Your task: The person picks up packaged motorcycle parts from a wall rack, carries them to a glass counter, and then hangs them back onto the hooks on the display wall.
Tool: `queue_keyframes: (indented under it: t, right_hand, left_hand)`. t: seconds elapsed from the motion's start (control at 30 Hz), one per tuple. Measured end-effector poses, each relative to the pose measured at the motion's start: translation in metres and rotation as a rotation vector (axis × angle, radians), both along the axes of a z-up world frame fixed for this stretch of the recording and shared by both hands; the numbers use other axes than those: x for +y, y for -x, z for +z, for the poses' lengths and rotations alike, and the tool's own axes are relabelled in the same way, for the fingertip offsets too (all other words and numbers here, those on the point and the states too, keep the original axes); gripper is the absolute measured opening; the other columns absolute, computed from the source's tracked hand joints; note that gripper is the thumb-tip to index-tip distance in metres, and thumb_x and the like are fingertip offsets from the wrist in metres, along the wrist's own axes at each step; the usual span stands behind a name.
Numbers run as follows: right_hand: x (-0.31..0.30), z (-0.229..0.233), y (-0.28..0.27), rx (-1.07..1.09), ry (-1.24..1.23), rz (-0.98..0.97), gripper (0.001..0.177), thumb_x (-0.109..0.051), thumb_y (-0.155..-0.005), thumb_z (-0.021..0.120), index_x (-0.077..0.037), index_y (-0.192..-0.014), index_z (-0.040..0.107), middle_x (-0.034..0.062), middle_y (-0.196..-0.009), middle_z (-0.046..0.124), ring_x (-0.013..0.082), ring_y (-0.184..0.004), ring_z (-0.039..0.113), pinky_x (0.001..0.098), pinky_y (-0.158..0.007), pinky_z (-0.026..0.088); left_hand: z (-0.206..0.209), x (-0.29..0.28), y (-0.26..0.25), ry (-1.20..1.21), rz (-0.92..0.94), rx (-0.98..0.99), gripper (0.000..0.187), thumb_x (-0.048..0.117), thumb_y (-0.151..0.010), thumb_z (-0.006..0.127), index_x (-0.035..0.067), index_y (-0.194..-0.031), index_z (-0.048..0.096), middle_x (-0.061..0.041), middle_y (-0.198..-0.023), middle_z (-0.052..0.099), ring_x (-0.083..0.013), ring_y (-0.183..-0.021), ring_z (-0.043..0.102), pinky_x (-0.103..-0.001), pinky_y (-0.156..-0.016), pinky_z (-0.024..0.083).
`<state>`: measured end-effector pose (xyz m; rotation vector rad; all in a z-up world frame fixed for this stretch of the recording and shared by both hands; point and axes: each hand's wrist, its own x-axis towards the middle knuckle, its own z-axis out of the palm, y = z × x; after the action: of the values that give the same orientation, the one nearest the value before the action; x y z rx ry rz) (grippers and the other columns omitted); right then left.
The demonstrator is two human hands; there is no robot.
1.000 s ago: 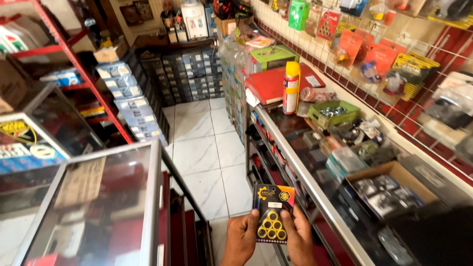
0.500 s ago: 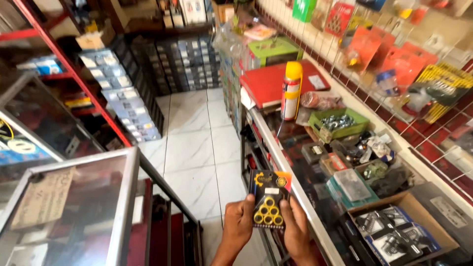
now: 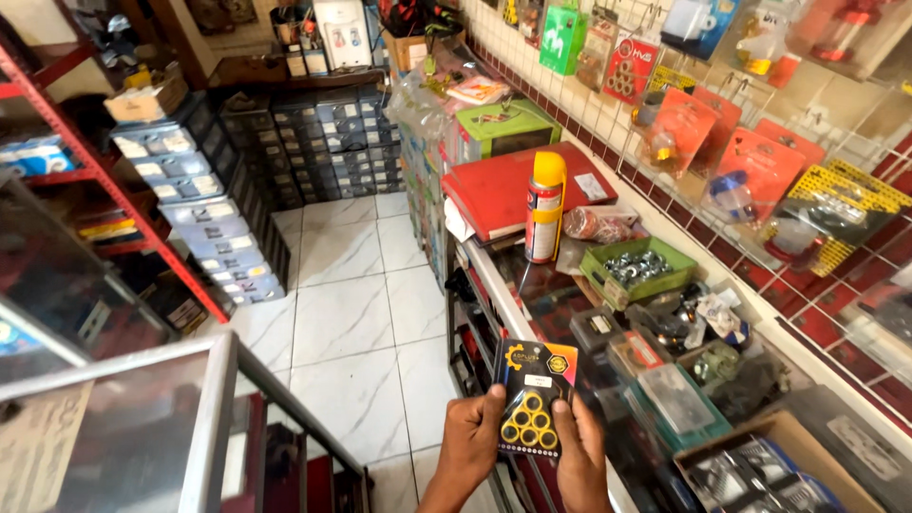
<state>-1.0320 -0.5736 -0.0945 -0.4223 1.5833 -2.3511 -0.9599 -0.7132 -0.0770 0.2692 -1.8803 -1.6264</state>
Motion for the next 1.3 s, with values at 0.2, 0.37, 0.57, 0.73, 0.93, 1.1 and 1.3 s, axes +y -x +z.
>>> queue_keyframes:
  t: [0.2,0.37,0.57,0.73,0.93,1.1,1.3]
  right_hand:
    - [-0.046,0.008,0.023,0.045,-0.043,0.023,0.04,-0.021,-0.102,0.055,0.006,-0.13,0.065,0.0119,-0.106,0.075,0.012,-0.092,0.069,0.027,-0.081,0.054]
    - [-0.096,0.034,0.034,0.059,-0.009,0.038,0.04,-0.02,-0.101,0.054,0.006,-0.13,0.064,0.0114,-0.109,0.074,0.0133,-0.096,0.068,0.0275,-0.085,0.053]
    - [-0.147,0.05,0.043,0.052,-0.004,0.0,0.043,-0.02,-0.101,0.053,0.004,-0.135,0.062,0.01,-0.113,0.074,0.0128,-0.1,0.067,0.0271,-0.089,0.05]
    - [-0.176,0.052,0.053,0.089,-0.005,-0.069,0.043,-0.02,-0.102,0.051,0.005,-0.135,0.062,0.0103,-0.113,0.074,0.0135,-0.1,0.068,0.0277,-0.089,0.052]
    - [-0.19,0.048,0.069,0.112,0.036,-0.134,0.042,-0.02,-0.104,0.05,0.006,-0.135,0.06,0.0104,-0.113,0.073,0.0123,-0.098,0.067,0.0276,-0.087,0.052]
    - [-0.2,0.04,0.096,0.103,0.014,-0.176,0.038,-0.019,-0.107,0.053,0.008,-0.132,0.063,0.0105,-0.108,0.071,0.012,-0.092,0.065,0.0288,-0.08,0.052]
    - [-0.217,0.043,0.135,0.124,-0.076,-0.245,0.038,-0.023,-0.107,0.052,0.007,-0.127,0.064,0.0108,-0.104,0.072,0.0122,-0.089,0.067,0.0288,-0.078,0.054]
  left_hand:
    - [0.002,-0.047,0.023,0.019,0.027,0.041,0.058,0.028,-0.107,0.056,-0.002,-0.059,0.047,-0.003,-0.046,0.045,-0.0064,-0.046,0.037,-0.036,-0.041,0.033]
    - [0.019,-0.1,0.04,0.034,0.049,0.082,0.058,0.026,-0.106,0.056,-0.002,-0.057,0.045,-0.005,-0.044,0.043,-0.0083,-0.044,0.035,-0.037,-0.041,0.029]
    - [0.035,-0.151,0.055,0.007,-0.004,0.094,0.057,0.026,-0.107,0.054,-0.003,-0.058,0.046,-0.004,-0.046,0.046,-0.0084,-0.045,0.035,-0.036,-0.042,0.03]
    - [0.044,-0.184,0.063,-0.013,-0.117,0.022,0.054,0.029,-0.108,0.05,-0.003,-0.065,0.052,-0.003,-0.051,0.048,-0.0076,-0.051,0.038,-0.034,-0.045,0.034]
    - [0.057,-0.205,0.071,0.038,-0.216,-0.055,0.045,0.029,-0.108,0.049,-0.002,-0.077,0.059,-0.006,-0.057,0.052,-0.0102,-0.054,0.043,-0.033,-0.05,0.04]
    - [0.063,-0.222,0.098,0.132,-0.212,0.017,0.041,0.027,-0.107,0.051,-0.002,-0.079,0.059,-0.012,-0.059,0.055,-0.0174,-0.052,0.044,-0.036,-0.051,0.042]
    - [0.059,-0.245,0.149,0.226,-0.21,0.003,0.038,0.024,-0.107,0.052,0.0,-0.078,0.059,-0.013,-0.059,0.053,-0.0193,-0.05,0.046,-0.036,-0.053,0.042]
